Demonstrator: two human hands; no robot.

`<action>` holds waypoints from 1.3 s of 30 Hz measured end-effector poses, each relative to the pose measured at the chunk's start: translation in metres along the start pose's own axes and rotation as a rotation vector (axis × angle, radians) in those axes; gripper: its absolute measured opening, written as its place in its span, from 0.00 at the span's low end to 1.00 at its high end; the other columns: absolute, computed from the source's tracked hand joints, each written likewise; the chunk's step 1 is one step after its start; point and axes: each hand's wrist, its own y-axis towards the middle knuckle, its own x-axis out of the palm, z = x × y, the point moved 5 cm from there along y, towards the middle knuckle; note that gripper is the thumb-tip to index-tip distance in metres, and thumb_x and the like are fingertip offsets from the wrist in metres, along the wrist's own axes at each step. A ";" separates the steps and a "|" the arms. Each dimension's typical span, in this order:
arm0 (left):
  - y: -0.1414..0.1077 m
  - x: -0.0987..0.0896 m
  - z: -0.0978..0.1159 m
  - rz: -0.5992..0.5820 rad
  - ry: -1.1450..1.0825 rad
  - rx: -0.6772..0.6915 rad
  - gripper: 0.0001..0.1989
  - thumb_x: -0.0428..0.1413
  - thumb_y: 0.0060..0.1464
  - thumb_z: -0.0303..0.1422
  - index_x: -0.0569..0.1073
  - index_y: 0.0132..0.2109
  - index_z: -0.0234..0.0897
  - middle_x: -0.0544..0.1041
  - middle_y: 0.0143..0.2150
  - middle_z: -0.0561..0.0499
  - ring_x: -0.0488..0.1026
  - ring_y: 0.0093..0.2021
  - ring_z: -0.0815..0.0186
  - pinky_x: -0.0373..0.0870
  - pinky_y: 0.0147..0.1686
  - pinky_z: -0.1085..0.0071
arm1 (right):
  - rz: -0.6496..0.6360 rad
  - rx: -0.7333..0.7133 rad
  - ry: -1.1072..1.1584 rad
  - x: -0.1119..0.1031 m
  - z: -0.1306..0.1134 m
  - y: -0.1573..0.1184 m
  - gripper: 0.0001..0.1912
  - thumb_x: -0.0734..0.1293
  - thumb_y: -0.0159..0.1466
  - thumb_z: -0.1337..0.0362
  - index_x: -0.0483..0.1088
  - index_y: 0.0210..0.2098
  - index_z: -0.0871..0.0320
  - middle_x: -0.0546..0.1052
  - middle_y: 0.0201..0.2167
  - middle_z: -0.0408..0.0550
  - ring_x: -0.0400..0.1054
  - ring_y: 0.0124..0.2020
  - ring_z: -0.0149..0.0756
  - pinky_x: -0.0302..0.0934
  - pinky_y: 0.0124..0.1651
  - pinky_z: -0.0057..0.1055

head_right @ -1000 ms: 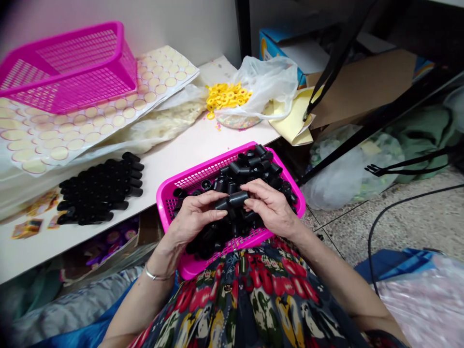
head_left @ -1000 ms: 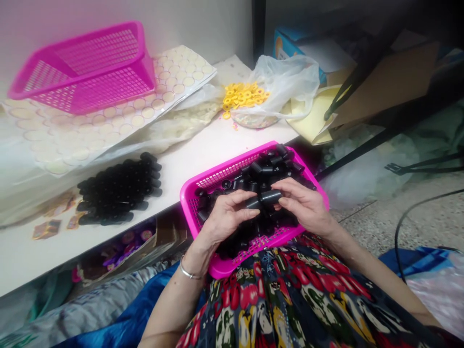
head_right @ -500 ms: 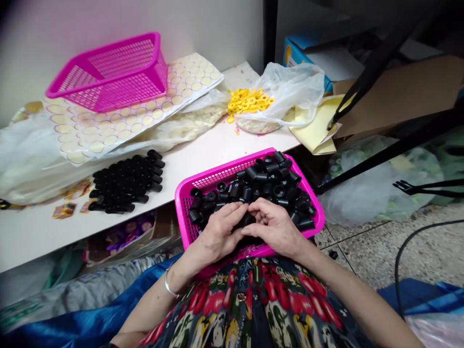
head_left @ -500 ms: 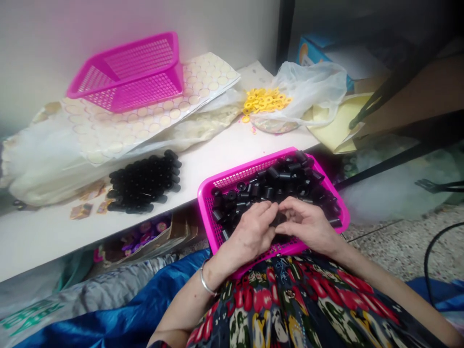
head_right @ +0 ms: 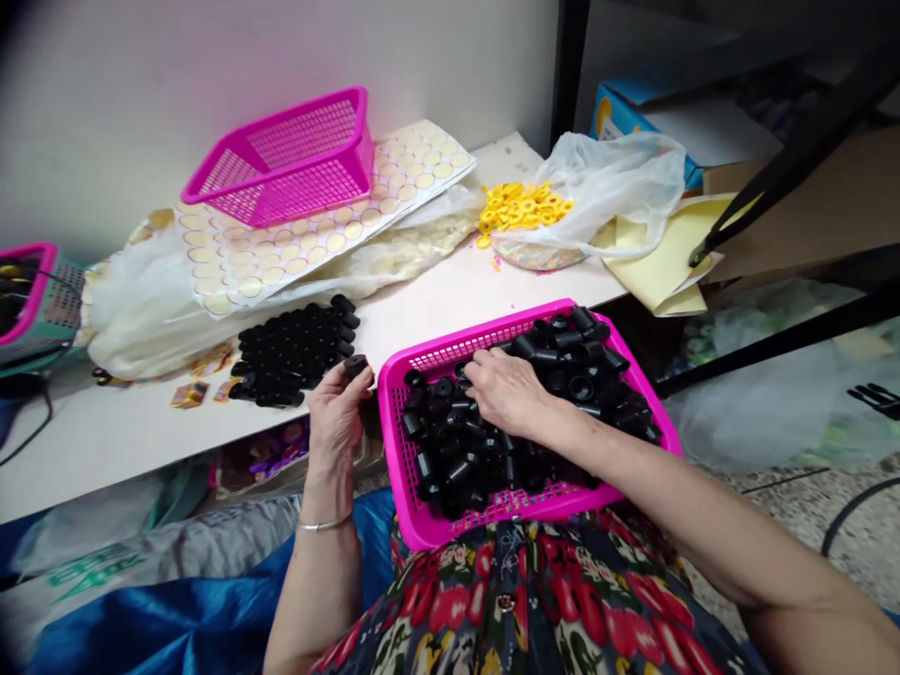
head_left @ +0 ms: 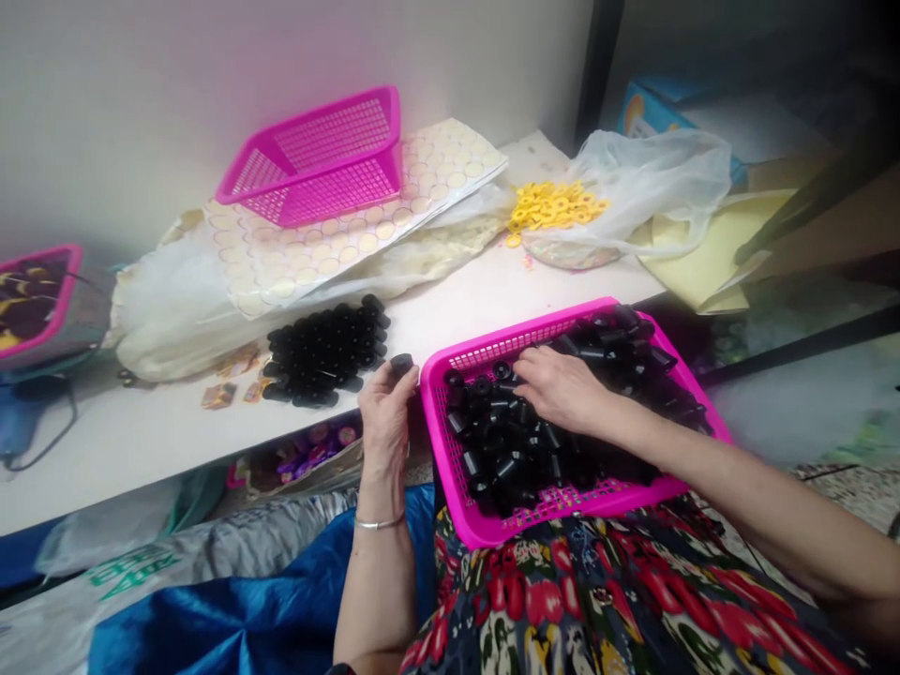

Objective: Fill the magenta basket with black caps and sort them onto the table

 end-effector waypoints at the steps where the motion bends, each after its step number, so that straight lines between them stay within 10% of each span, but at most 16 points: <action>1: 0.006 -0.006 -0.004 0.018 0.048 0.017 0.19 0.65 0.42 0.37 0.77 0.43 0.35 0.78 0.38 0.49 0.73 0.37 0.65 0.70 0.41 0.67 | -0.062 0.008 -0.074 0.003 -0.005 0.011 0.07 0.63 0.65 0.67 0.72 0.38 0.61 0.75 0.40 0.55 0.68 0.45 0.43 0.62 0.44 0.35; 9: 0.022 -0.030 -0.008 0.110 0.889 0.151 0.19 0.64 0.39 0.39 0.78 0.41 0.36 0.75 0.37 0.46 0.72 0.41 0.54 0.67 0.45 0.60 | -0.185 0.208 -0.179 0.031 -0.018 0.056 0.17 0.64 0.65 0.58 0.77 0.34 0.67 0.80 0.34 0.63 0.75 0.38 0.49 0.64 0.38 0.38; 24: 0.035 -0.053 -0.013 0.361 1.136 0.076 0.18 0.59 0.43 0.35 0.74 0.43 0.31 0.75 0.35 0.43 0.73 0.39 0.52 0.68 0.43 0.59 | -0.218 0.184 -0.127 0.040 -0.017 0.054 0.13 0.62 0.61 0.71 0.75 0.43 0.65 0.79 0.41 0.61 0.74 0.45 0.48 0.65 0.45 0.37; 33: 0.006 -0.030 0.013 0.376 1.069 0.326 0.18 0.58 0.48 0.33 0.71 0.47 0.30 0.71 0.49 0.37 0.71 0.44 0.53 0.68 0.43 0.60 | -0.223 0.152 -0.116 0.034 -0.013 0.056 0.14 0.62 0.60 0.70 0.75 0.41 0.66 0.79 0.39 0.61 0.75 0.43 0.51 0.67 0.41 0.38; 39: -0.019 0.016 0.024 -0.098 0.741 0.417 0.08 0.58 0.51 0.36 0.75 0.37 0.36 0.74 0.31 0.52 0.68 0.29 0.66 0.65 0.33 0.69 | -0.144 0.189 -0.117 0.020 -0.008 0.049 0.15 0.60 0.60 0.66 0.75 0.42 0.64 0.79 0.39 0.60 0.74 0.43 0.51 0.65 0.40 0.38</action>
